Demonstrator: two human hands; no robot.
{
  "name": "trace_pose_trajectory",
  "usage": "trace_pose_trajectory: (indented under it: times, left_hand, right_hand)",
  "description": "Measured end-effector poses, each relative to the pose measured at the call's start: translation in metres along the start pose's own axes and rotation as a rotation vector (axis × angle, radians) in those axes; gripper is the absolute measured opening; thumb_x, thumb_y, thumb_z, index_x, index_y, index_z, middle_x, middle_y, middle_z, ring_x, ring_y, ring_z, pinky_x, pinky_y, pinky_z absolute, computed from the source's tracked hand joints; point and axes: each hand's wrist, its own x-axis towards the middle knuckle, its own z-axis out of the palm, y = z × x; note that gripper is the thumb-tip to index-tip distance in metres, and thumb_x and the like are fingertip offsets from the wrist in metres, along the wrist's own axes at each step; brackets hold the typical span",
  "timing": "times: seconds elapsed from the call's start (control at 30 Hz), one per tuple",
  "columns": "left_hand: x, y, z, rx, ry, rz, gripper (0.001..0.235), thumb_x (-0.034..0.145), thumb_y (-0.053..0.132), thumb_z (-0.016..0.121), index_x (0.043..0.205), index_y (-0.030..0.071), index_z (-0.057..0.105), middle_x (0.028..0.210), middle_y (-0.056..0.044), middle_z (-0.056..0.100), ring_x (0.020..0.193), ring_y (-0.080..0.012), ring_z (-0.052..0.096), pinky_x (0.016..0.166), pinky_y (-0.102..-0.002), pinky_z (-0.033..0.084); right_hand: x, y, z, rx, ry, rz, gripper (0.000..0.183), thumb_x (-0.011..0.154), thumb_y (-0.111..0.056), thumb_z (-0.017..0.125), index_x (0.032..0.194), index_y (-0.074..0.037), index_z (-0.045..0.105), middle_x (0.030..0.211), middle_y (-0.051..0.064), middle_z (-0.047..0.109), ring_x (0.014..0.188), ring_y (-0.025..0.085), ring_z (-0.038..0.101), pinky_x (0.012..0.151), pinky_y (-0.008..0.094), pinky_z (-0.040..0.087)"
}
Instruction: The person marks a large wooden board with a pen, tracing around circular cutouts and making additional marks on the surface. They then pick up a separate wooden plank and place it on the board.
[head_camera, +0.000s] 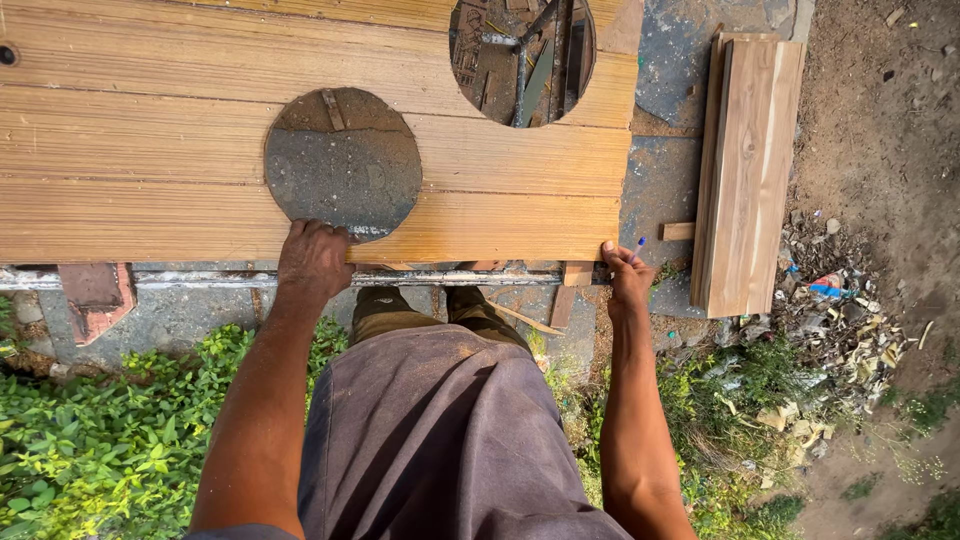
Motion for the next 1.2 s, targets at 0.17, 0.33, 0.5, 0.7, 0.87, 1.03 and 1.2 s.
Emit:
trace_pose_trajectory:
  times: [0.17,0.33,0.5,0.7,0.87,1.03,1.2]
  left_hand:
    - [-0.032,0.020,-0.071,-0.068,-0.077,-0.019,0.085,0.076,0.070,0.082,0.128,0.005,0.066,0.126,-0.014,0.068,0.131,-0.0271,0.050,0.123,-0.045,0.023]
    - [-0.045,0.019,-0.072,-0.066,0.048,0.031,0.099,0.057,0.050,0.098,0.137,0.007,0.058,0.140,-0.010,0.057,0.136,-0.0280,0.044,0.123,-0.047,0.021]
    - [-0.032,0.006,-0.046,-0.086,0.152,0.121,0.106,0.052,0.029,0.102,0.143,0.009,0.052,0.145,-0.010,0.052,0.137,-0.0311,0.040,0.121,-0.047,0.023]
    - [-0.028,-0.004,-0.033,-0.126,0.205,0.176,0.090,0.054,0.020,0.099,0.134,0.010,0.059,0.141,-0.008,0.056,0.135,-0.0299,0.043,0.121,-0.046,0.026]
    - [-0.030,-0.003,-0.026,-0.147,0.196,0.161,0.086,0.056,0.018,0.098,0.132,0.005,0.061,0.139,-0.007,0.058,0.136,-0.0285,0.043,0.121,-0.043,0.027]
    - [-0.022,0.006,-0.015,-0.141,0.251,0.099,0.069,0.066,0.002,0.088,0.129,0.012,0.062,0.136,-0.004,0.058,0.135,-0.0262,0.043,0.123,-0.044,0.021]
    - [-0.018,0.000,-0.001,-0.185,0.376,0.124,0.052,0.082,0.002,0.077,0.131,0.010,0.063,0.133,-0.005,0.063,0.137,-0.0262,0.046,0.127,-0.044,0.022]
  right_hand:
    - [-0.008,-0.014,0.003,0.004,-0.006,0.004,0.019,0.087,-0.021,0.086,0.090,-0.006,0.075,0.073,0.001,0.069,0.059,0.008,0.056,0.053,0.025,0.042]
    - [-0.011,-0.023,0.005,-0.103,0.016,0.055,0.017,0.087,-0.023,0.084,0.091,-0.009,0.076,0.074,-0.001,0.070,0.057,0.008,0.055,0.050,0.025,0.033]
    - [-0.005,-0.025,-0.001,-0.143,0.005,0.082,0.018,0.089,-0.027,0.084,0.093,-0.012,0.075,0.078,-0.003,0.070,0.060,0.007,0.056,0.051,0.026,0.033]
    - [0.006,-0.029,-0.006,-0.211,-0.039,0.120,0.018,0.090,-0.029,0.082,0.093,-0.014,0.072,0.082,-0.003,0.071,0.063,0.009,0.056,0.055,0.028,0.033]
    - [-0.006,-0.034,-0.003,-0.184,-0.042,0.137,0.019,0.091,-0.032,0.082,0.093,-0.015,0.073,0.084,-0.003,0.071,0.063,0.008,0.053,0.057,0.027,0.035]
    - [-0.015,-0.040,0.012,-0.212,0.086,0.129,0.018,0.091,-0.030,0.083,0.093,-0.015,0.073,0.083,-0.001,0.071,0.060,0.008,0.050,0.053,0.026,0.032]
    - [-0.023,-0.043,0.030,-0.229,0.208,-0.057,0.017,0.089,-0.020,0.085,0.093,-0.007,0.075,0.080,0.004,0.072,0.060,0.009,0.053,0.050,0.026,0.038]
